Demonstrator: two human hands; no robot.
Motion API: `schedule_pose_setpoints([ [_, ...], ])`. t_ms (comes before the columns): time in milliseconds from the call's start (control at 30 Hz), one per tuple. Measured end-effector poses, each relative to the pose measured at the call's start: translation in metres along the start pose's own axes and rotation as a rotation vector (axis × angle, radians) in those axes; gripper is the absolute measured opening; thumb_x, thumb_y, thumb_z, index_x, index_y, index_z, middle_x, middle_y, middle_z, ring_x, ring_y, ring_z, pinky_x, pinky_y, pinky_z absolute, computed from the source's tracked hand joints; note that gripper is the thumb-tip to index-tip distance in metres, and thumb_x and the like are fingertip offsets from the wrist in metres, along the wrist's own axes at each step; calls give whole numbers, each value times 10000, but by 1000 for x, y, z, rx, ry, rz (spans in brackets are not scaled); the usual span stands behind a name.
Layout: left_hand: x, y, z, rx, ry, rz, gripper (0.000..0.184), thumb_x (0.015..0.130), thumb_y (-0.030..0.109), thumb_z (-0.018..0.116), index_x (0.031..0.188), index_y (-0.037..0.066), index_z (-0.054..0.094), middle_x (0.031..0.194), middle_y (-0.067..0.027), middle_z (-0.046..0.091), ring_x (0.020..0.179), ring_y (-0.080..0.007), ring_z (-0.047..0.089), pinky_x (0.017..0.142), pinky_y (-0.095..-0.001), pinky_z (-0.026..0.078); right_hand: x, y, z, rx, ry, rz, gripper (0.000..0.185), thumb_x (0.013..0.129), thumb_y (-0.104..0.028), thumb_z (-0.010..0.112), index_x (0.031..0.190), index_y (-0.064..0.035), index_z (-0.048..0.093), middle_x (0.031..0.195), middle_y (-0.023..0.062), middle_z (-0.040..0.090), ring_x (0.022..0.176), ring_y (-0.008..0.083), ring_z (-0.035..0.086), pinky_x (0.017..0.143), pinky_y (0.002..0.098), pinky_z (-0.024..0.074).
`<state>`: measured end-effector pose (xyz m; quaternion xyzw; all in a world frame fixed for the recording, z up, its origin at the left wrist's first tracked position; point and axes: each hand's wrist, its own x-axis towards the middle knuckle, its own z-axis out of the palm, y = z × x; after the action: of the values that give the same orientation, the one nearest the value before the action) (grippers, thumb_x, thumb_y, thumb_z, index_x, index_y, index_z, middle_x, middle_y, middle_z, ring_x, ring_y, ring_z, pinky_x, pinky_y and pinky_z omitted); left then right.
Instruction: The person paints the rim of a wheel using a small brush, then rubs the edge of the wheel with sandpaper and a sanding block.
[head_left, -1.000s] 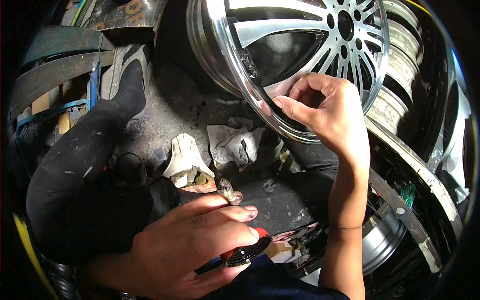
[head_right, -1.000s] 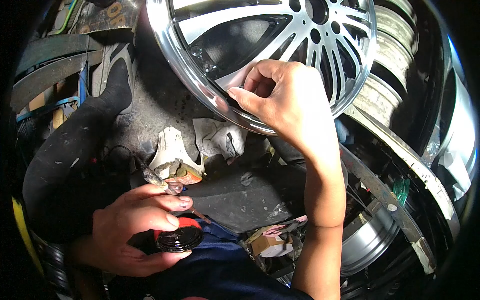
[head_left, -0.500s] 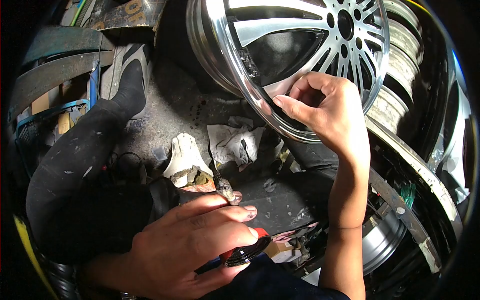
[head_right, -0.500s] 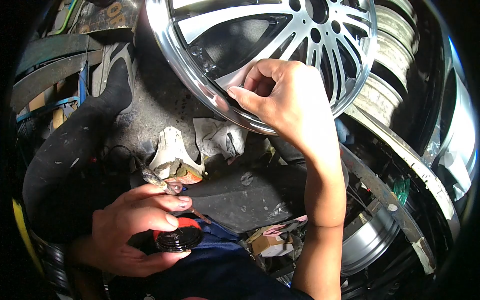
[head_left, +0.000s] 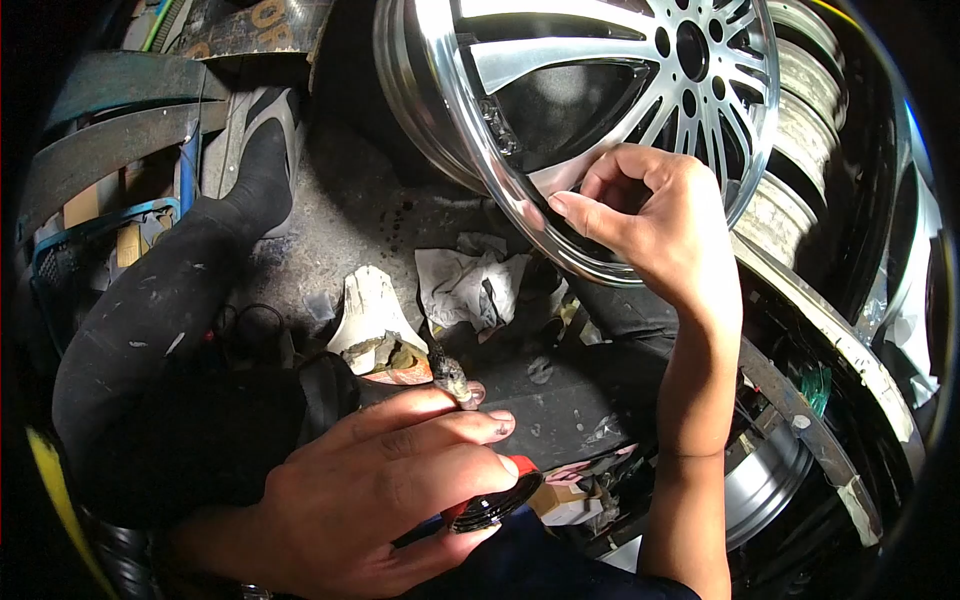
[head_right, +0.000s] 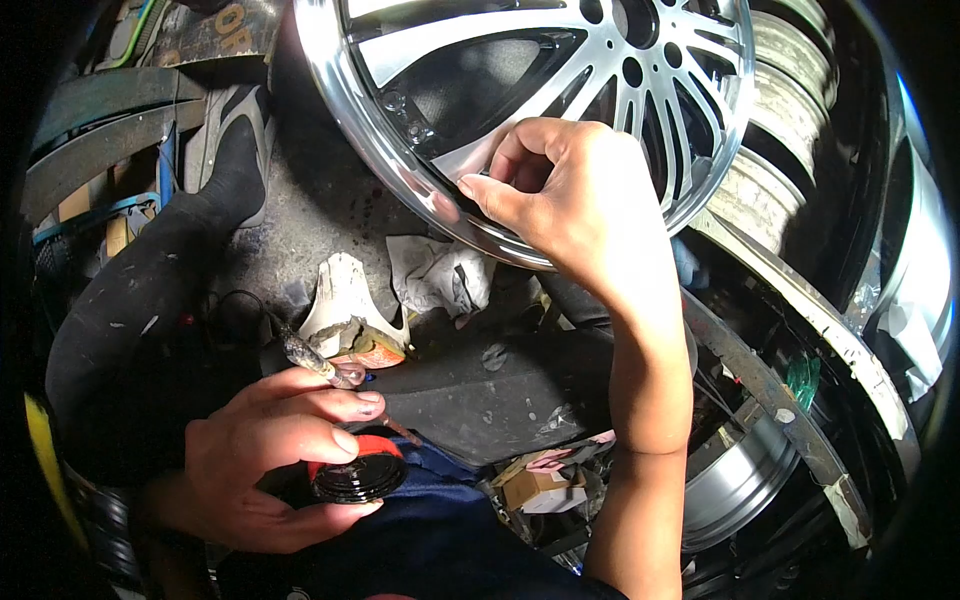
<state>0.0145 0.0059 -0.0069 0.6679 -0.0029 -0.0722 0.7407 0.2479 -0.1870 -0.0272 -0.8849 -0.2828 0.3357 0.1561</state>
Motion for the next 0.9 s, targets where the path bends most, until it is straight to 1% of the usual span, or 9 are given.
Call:
schedule_pose_setpoints([
  [200, 2, 3, -3, 20, -32, -21, 542, 748, 165, 966, 1156, 43, 632, 1188, -241, 760, 1132, -354, 757, 1073, -476, 543, 0, -1, -1, -1, -15, 22, 237, 844, -226, 863, 819, -17, 754, 643, 75, 662, 587, 141, 643, 589, 298, 502],
  [300, 1, 1, 1, 5, 2, -3, 545, 746, 161, 968, 1158, 47, 629, 1186, -242, 760, 1126, -350, 762, 1076, -479, 538, 0, -3, -2, 10, -25, 49, 235, 845, -225, 863, 818, -18, 754, 642, 72, 661, 584, 140, 640, 585, 296, 499],
  [700, 1, 1, 1, -1, 5, -1, 543, 754, 153, 965, 1163, 59, 620, 1192, -239, 758, 1133, -348, 760, 1072, -480, 542, 1, 1, 0, -9, -3, -1, 244, 838, -229, 877, 816, -17, 758, 649, 72, 673, 582, 145, 652, 585, 296, 510],
  [900, 1, 1, -2, -8, -20, -10, 554, 756, 151, 964, 1178, 61, 618, 1218, -241, 748, 1152, -358, 747, 1075, -492, 543, 1, -2, 0, -14, 0, 25, 240, 835, -223, 879, 817, -15, 760, 651, 77, 674, 589, 147, 655, 589, 299, 513],
])
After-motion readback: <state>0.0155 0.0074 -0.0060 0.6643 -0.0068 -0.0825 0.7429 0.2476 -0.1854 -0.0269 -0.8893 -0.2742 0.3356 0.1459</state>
